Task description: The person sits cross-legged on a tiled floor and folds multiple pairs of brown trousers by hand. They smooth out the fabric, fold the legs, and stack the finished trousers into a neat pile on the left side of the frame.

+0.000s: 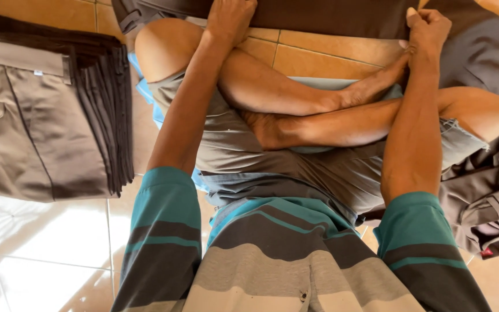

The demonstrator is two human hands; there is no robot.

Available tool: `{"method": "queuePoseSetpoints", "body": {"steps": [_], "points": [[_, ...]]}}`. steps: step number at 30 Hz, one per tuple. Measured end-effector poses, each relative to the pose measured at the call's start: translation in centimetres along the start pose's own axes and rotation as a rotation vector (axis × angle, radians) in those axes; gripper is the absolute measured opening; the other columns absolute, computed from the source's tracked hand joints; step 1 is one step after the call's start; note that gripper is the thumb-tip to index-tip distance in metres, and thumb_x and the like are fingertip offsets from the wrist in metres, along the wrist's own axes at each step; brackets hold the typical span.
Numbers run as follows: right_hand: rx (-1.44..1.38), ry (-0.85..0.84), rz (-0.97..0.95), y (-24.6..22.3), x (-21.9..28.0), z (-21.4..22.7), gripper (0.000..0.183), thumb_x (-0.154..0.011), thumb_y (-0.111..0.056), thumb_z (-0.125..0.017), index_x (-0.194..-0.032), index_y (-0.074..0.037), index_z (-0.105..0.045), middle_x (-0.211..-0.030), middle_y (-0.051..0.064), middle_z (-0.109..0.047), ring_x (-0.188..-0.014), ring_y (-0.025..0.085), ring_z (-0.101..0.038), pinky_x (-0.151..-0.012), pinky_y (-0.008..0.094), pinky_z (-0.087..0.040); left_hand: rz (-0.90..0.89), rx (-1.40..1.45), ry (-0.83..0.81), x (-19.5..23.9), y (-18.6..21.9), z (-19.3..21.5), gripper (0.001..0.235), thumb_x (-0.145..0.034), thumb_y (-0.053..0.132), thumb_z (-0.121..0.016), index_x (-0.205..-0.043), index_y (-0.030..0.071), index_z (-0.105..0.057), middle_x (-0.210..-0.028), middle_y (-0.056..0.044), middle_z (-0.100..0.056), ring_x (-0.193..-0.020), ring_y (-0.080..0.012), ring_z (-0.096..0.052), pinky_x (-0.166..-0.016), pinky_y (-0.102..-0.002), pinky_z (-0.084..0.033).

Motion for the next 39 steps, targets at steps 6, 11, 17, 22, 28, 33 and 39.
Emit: {"method": "queuePoseSetpoints", "body": {"steps": [6, 11, 17, 22, 28, 33, 39], "points": [[-0.037, -0.018, -0.073, -2.5, 1.8, -0.1, 0.012, -0.088, -0.023, -0.082, -0.081, -0.024, -0.073, -0.070, -0.007, -0.058, -0.063, 0.005, -0.057, -0.046, 0.024, -0.053, -0.002, -0.022, -0.092, -6.1, 1.0, 0.2, 0.023, -0.086, 0.014, -0.062, -0.103, 0.026, -0.071, -0.082, -0.007, -0.072, -0.079, -0.0298, -0.070, -0.067, -0.044, -0.050], [0.025, 0.169, 0.608, -3.8, -0.2, 1.2, 0.008, -0.081, -0.014, -0.083, -0.085, -0.007, -0.083, -0.073, -0.003, -0.069, -0.067, 0.010, -0.062, -0.061, 0.030, -0.055, 0.058, 0.068, -0.287, -6.2, 1.5, -0.9, 0.031, -0.080, 0.020, -0.063, -0.110, 0.022, -0.068, -0.094, -0.011, -0.069, -0.078, -0.0327, -0.068, -0.070, -0.048, -0.047], [0.055, 0.129, 1.276, -17.3, 9.9, -5.7, 0.010, -0.090, 0.006, -0.068, -0.094, 0.001, -0.074, -0.090, 0.012, -0.074, -0.080, 0.026, -0.067, -0.075, 0.037, -0.055, 0.081, 0.142, -0.381, -6.8, 1.9, -1.3, 0.021, -0.082, 0.014, -0.059, -0.097, 0.020, -0.073, -0.090, -0.006, -0.075, -0.080, -0.0337, -0.074, -0.069, -0.045, -0.050], [0.207, -0.146, 1.083, -20.0, 15.2, -14.9, 0.024, -0.108, -0.021, -0.058, -0.092, -0.007, -0.068, -0.083, 0.007, -0.068, -0.076, 0.024, -0.060, -0.073, 0.039, -0.048, 0.100, 0.181, -0.463, -6.9, 2.0, 0.3, 0.029, -0.083, 0.015, -0.059, -0.110, 0.017, -0.071, -0.098, -0.007, -0.075, -0.086, -0.0344, -0.074, -0.070, -0.046, -0.053], [0.466, 0.050, 0.375, -11.0, 9.7, -16.8, 0.039, -0.099, -0.042, -0.062, -0.116, -0.007, -0.058, -0.117, 0.018, -0.062, -0.112, 0.040, -0.061, -0.086, 0.055, -0.048, 0.130, 0.209, -0.453, -7.2, 2.2, -0.3, 0.025, -0.081, 0.017, -0.063, -0.103, 0.018, -0.075, -0.098, -0.005, -0.076, -0.087, -0.0312, -0.075, -0.069, -0.046, -0.055], [0.371, -0.008, 0.343, -4.5, 3.2, -18.1, 0.050, -0.091, -0.035, -0.078, -0.071, -0.017, -0.036, -0.070, -0.003, -0.044, -0.065, 0.017, -0.046, -0.062, 0.040, -0.040, 0.124, 0.230, -0.497, -7.4, 2.3, 0.2, 0.023, -0.082, 0.014, -0.059, -0.098, 0.019, -0.075, -0.096, -0.005, -0.075, -0.084, -0.0311, -0.073, -0.069, -0.043, -0.054], [0.179, 0.023, 0.368, -6.3, -2.0, -10.5, 0.025, -0.081, -0.025, -0.087, -0.072, -0.017, -0.064, -0.068, -0.006, -0.063, -0.064, 0.010, -0.056, -0.057, 0.034, -0.047, 0.009, 0.219, -0.087, -7.2, 3.4, 1.1, 0.022, -0.080, 0.030, -0.067, -0.099, 0.021, -0.068, -0.081, -0.003, -0.069, -0.067, -0.0276, -0.070, -0.062, -0.040, -0.052]]}}
Point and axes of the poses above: each hand's wrist, its own x-axis away from the middle knuckle, its own z-axis out of the back of the hand, y = z × x, the point moved 3 cm from there along -x, towards the middle knuckle
